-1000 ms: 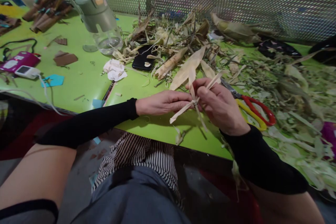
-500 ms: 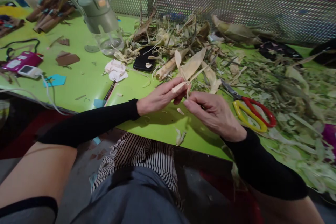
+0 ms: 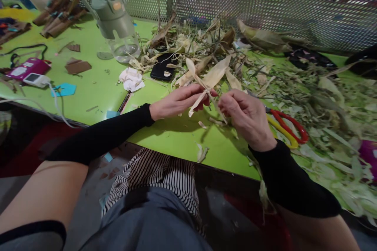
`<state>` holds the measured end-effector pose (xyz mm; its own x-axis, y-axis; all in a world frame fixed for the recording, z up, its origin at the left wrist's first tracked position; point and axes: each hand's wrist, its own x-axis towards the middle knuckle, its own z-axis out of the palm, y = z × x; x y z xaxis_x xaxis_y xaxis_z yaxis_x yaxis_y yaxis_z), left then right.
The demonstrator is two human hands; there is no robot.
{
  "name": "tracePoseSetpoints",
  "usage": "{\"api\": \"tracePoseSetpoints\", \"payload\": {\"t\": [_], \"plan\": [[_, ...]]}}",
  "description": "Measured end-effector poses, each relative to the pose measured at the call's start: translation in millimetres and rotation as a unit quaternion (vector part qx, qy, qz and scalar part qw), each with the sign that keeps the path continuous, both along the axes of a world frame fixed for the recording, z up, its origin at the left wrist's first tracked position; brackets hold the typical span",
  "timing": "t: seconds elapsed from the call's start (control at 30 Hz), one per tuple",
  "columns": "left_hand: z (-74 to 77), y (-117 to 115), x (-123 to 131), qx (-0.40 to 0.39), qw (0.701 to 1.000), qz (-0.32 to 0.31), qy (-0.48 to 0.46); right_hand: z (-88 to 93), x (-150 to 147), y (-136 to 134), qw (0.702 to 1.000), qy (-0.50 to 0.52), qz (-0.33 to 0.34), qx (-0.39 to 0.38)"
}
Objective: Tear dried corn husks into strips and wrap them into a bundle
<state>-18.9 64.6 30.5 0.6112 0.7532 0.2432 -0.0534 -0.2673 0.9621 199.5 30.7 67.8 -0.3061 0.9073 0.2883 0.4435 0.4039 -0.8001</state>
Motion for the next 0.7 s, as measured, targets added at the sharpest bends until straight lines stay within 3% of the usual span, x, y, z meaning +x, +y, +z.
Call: {"api": "tracePoseSetpoints", "payload": {"t": [0.13,0.27,0.37,0.47,0.57,0.63,0.7], "plan": [[-7.6,8,2,0.084,0.994,0.061,0.033,-3.9,2,5,1.0,0.001,0.012,-0.028],[-3.3,8,3,0.136,0.976,0.144,0.093,-8.9,0,7,1.0,0.009,0.009,-0.017],[5.4,2,2,0.022,0.99,0.103,0.097,-11.3,0,9,1.0,-0.007,-0.008,-0.011],[10.2,-3,3,-0.092,0.995,0.045,0.022,-13.1,1,12,0.999,-0.037,0.019,-0.009],[9.6,-2,7,-0.147,0.988,0.046,-0.034,-16.0,4,14,0.997,-0.065,0.037,0.007],[8.0,0,9,-0.197,0.977,0.064,-0.06,-18.7,6,15,0.994,-0.073,-0.021,0.079],[6.3,2,11,-0.248,0.96,0.095,-0.094,-21.7,9,16,0.973,-0.093,-0.099,0.188]]}}
